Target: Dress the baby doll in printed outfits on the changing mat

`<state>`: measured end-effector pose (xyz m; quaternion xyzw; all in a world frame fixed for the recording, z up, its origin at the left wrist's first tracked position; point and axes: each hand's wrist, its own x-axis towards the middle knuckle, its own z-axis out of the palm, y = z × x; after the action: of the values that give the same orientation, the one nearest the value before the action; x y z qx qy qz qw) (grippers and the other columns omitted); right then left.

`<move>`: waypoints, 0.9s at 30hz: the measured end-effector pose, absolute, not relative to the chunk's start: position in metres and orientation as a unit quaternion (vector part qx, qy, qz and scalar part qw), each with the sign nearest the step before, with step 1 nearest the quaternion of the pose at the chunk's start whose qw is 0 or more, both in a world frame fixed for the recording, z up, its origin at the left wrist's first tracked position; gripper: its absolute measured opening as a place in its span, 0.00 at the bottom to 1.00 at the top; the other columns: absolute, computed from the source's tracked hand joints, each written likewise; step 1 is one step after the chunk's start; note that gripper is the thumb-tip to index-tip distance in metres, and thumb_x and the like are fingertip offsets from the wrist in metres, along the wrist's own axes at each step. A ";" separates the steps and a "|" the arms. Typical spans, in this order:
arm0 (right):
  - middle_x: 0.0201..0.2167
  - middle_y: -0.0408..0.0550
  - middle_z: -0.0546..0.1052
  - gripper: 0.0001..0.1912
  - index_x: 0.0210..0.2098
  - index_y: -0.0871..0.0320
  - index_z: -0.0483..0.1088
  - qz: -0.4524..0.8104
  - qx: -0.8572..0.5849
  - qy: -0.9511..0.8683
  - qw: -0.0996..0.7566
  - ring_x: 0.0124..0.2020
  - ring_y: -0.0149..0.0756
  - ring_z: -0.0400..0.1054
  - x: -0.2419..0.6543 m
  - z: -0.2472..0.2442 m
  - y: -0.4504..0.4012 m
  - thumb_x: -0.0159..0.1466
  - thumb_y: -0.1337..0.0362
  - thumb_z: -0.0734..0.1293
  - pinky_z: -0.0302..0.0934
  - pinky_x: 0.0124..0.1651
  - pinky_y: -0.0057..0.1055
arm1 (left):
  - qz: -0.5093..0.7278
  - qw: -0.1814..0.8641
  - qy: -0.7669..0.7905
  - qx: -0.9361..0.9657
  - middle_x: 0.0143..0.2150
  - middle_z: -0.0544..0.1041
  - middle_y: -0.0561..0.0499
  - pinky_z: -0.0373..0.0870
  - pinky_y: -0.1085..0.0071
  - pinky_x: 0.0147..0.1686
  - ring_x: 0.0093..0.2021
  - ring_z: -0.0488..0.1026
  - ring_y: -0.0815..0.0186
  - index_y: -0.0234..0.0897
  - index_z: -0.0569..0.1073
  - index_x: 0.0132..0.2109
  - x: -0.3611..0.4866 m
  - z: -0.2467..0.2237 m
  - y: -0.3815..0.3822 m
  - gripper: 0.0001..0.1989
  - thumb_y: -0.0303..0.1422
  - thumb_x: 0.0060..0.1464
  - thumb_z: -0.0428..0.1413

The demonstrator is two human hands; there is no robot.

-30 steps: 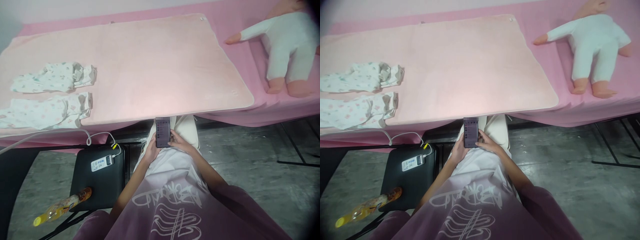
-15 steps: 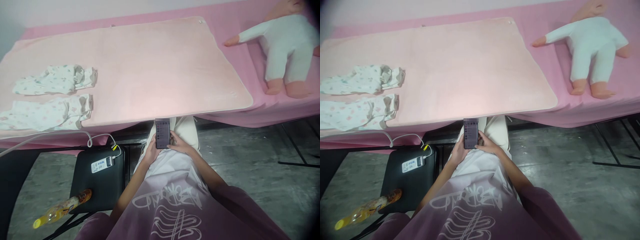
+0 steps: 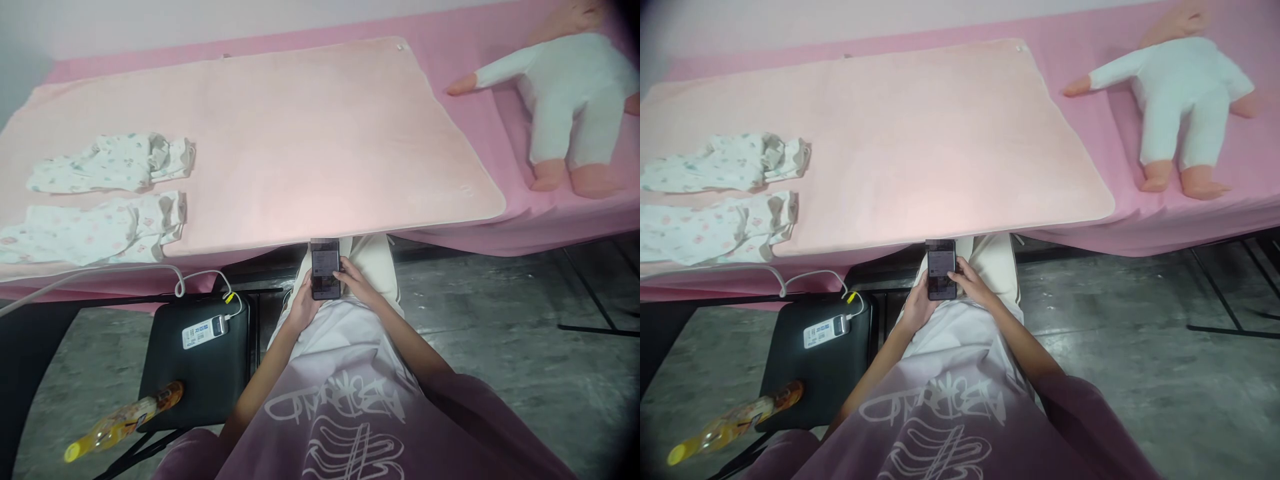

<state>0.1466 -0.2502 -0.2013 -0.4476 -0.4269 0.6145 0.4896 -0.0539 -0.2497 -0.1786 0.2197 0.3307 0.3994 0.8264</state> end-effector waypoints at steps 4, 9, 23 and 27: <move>0.55 0.47 0.82 0.20 0.56 0.50 0.72 0.601 -0.476 -0.397 0.505 0.58 0.45 0.75 0.137 -0.197 -0.242 0.71 0.48 0.74 0.67 0.66 0.41 | 0.398 0.830 0.324 0.219 0.75 0.74 0.43 0.70 0.48 0.72 0.77 0.68 0.46 0.44 0.75 0.71 -0.054 -0.179 -0.249 0.26 0.45 0.72 0.63; 0.53 0.47 0.82 0.20 0.54 0.50 0.71 0.583 -0.493 -0.384 0.519 0.57 0.46 0.75 0.127 -0.190 -0.237 0.70 0.47 0.74 0.69 0.64 0.41 | 0.404 0.828 0.324 0.214 0.75 0.74 0.43 0.70 0.49 0.72 0.77 0.67 0.46 0.45 0.75 0.71 -0.054 -0.182 -0.249 0.25 0.45 0.72 0.62; 0.74 0.54 0.69 0.47 0.80 0.49 0.57 0.620 -0.452 -0.463 0.444 0.73 0.51 0.65 0.143 -0.228 -0.274 0.69 0.46 0.77 0.52 0.81 0.50 | 0.400 0.832 0.330 0.197 0.74 0.75 0.42 0.68 0.46 0.74 0.78 0.67 0.44 0.44 0.74 0.71 -0.056 -0.185 -0.251 0.28 0.47 0.70 0.64; 0.74 0.54 0.69 0.49 0.80 0.48 0.57 0.620 -0.457 -0.464 0.438 0.73 0.52 0.64 0.145 -0.228 -0.276 0.68 0.45 0.78 0.51 0.82 0.51 | 0.398 0.832 0.330 0.199 0.73 0.76 0.42 0.69 0.46 0.74 0.77 0.68 0.44 0.44 0.75 0.70 -0.056 -0.184 -0.251 0.27 0.47 0.70 0.64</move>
<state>0.1446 -0.2762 -0.2282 -0.4570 -0.4640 0.6196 0.4382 -0.0559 -0.2507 -0.1840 0.1990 0.3300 0.3983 0.8324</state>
